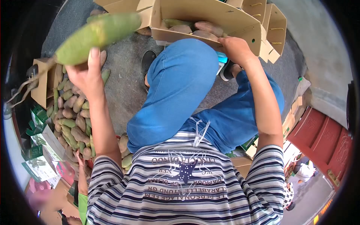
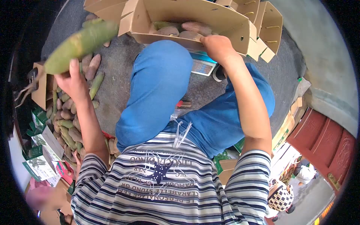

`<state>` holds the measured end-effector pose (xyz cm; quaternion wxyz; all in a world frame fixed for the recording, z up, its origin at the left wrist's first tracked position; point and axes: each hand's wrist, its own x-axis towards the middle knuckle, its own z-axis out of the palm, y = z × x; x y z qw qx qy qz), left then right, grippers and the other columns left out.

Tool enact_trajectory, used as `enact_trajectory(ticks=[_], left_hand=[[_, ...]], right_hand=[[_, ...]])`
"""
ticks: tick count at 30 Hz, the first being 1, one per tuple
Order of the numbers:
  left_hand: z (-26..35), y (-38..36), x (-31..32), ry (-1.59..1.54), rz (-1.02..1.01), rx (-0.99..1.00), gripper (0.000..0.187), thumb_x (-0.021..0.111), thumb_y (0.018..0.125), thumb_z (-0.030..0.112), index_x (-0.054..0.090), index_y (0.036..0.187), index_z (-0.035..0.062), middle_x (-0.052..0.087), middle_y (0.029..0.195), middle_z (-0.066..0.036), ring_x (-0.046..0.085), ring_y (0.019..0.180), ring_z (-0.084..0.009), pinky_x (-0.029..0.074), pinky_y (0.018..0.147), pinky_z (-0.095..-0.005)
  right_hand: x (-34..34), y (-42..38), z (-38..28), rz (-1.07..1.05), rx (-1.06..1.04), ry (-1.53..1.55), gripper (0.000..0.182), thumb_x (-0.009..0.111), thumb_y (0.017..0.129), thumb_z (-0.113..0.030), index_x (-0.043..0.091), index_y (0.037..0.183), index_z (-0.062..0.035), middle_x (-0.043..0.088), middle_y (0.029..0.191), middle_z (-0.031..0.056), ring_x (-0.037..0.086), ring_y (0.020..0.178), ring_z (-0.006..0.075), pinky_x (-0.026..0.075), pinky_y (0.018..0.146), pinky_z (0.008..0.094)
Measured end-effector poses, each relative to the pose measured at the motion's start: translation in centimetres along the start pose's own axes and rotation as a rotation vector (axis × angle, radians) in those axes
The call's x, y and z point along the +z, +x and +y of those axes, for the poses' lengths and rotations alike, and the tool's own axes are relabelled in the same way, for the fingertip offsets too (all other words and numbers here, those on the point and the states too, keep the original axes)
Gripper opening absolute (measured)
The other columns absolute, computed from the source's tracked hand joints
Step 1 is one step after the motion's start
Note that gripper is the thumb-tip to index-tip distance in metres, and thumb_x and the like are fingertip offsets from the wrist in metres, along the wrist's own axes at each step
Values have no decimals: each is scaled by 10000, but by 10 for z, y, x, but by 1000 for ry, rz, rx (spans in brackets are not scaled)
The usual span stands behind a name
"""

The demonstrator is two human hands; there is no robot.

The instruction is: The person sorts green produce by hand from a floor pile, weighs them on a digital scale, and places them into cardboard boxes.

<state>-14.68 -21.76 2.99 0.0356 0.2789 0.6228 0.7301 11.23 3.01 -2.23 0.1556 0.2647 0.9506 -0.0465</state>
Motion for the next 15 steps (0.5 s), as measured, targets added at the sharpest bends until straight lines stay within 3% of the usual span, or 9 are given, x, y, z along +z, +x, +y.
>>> enact_trajectory(ticks=[1,3,4,6,7,9,12,14,15], left_hand=[[6,9,17,-46,-82,87,280,671,785,28,531,1025,-9,595,1028,-127,594,889,-135,495,585,-207],[9,27,58,143,-246,378,348,721,743,58,537,1030,-8,608,970,-81,587,827,-146,485,689,-259],[14,30,78,450,-277,530,390,726,737,143,547,1057,8,600,993,-113,594,893,-226,472,787,-327],[10,30,116,732,-528,755,419,724,740,194,559,1086,26,611,993,-123,584,963,-287,450,836,-360],[19,23,122,1051,-777,432,811,715,764,383,270,1320,-5,451,1266,-154,463,1136,-313,361,986,-408],[-7,9,112,707,-645,553,428,709,744,236,557,1087,31,587,1023,-164,541,1021,-347,432,868,-392],[-30,-7,69,731,-592,442,416,679,760,239,551,1092,24,563,1058,-183,539,1005,-349,439,860,-391],[-73,-25,16,817,-666,288,417,680,760,231,555,1113,48,555,1118,-183,534,1049,-341,428,898,-377],[-73,-26,16,819,-664,288,417,680,760,231,555,1113,48,555,1118,-183,534,1049,-341,428,898,-377]], right_hand=[[1,0,1,0,-5,-22,193,546,796,-109,611,973,-72,636,866,165,611,838,333,488,716,423],[6,-2,5,40,-35,-35,155,547,781,-92,596,924,-55,636,826,160,619,809,326,496,692,420],[6,-1,3,40,-24,-32,142,549,781,-90,592,911,-53,635,827,158,619,814,323,497,695,420],[6,-1,2,57,-27,-21,123,557,779,-90,580,893,-49,634,827,154,617,820,320,497,697,419],[8,-1,3,72,-41,-13,120,563,777,-92,574,887,-46,633,826,151,616,821,319,498,697,420],[9,-3,4,99,-33,-11,129,578,776,-106,563,888,-44,630,835,145,613,830,317,498,702,418],[8,-4,0,128,2,-11,156,582,776,-112,559,910,-35,634,866,143,615,847,315,502,712,412],[3,-8,-2,153,-5,-5,169,555,773,-81,573,930,-20,646,887,151,629,850,316,511,717,408],[1,-9,-2,128,3,6,199,590,778,-134,550,949,-40,634,904,146,614,874,313,500,736,409]])
